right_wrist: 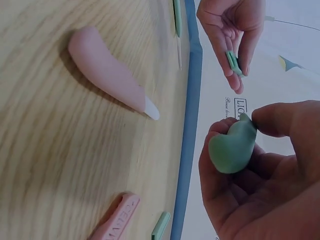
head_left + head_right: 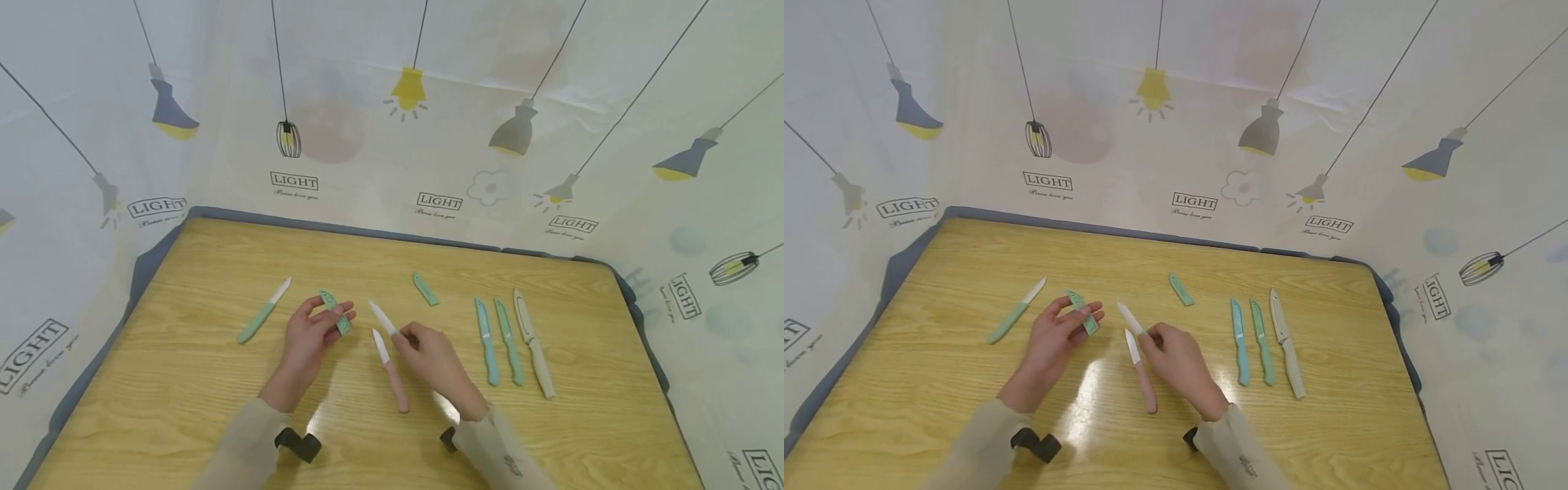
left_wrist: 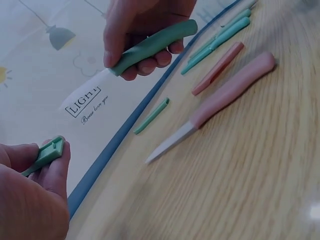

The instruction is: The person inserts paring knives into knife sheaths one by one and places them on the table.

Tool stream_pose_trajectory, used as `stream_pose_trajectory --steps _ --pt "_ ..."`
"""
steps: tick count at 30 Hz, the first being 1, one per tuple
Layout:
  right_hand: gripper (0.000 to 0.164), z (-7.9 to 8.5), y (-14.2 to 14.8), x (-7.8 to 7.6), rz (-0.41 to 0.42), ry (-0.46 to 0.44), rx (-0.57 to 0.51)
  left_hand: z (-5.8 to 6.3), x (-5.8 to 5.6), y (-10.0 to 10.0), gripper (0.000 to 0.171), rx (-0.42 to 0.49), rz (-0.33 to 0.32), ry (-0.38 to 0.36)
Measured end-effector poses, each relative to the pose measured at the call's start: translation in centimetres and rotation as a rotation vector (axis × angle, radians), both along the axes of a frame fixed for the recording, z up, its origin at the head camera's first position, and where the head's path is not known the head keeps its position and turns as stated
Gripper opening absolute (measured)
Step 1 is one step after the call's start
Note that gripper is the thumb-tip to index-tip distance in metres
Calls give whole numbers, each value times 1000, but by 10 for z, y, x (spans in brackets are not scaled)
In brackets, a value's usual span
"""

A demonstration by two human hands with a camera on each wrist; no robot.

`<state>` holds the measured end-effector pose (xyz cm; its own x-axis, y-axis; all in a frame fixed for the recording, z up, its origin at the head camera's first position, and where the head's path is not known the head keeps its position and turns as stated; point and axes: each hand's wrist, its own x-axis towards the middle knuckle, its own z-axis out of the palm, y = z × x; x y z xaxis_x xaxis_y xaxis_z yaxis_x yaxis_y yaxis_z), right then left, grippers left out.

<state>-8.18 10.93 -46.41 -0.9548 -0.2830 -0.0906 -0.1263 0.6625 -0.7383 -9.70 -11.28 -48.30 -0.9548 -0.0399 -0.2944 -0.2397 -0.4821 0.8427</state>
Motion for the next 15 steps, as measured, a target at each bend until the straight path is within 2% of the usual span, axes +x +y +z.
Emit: stream_pose_trajectory --steps 5,11,15 --pt "32 0 8 5 39 2 -29 1 -3 8 38 41 -5 -23" --pt "38 -1 15 12 110 -47 -77 3 -4 16 46 70 -25 -48" --pt "40 -3 18 15 147 -85 -99 4 -5 20 45 98 -27 -65"
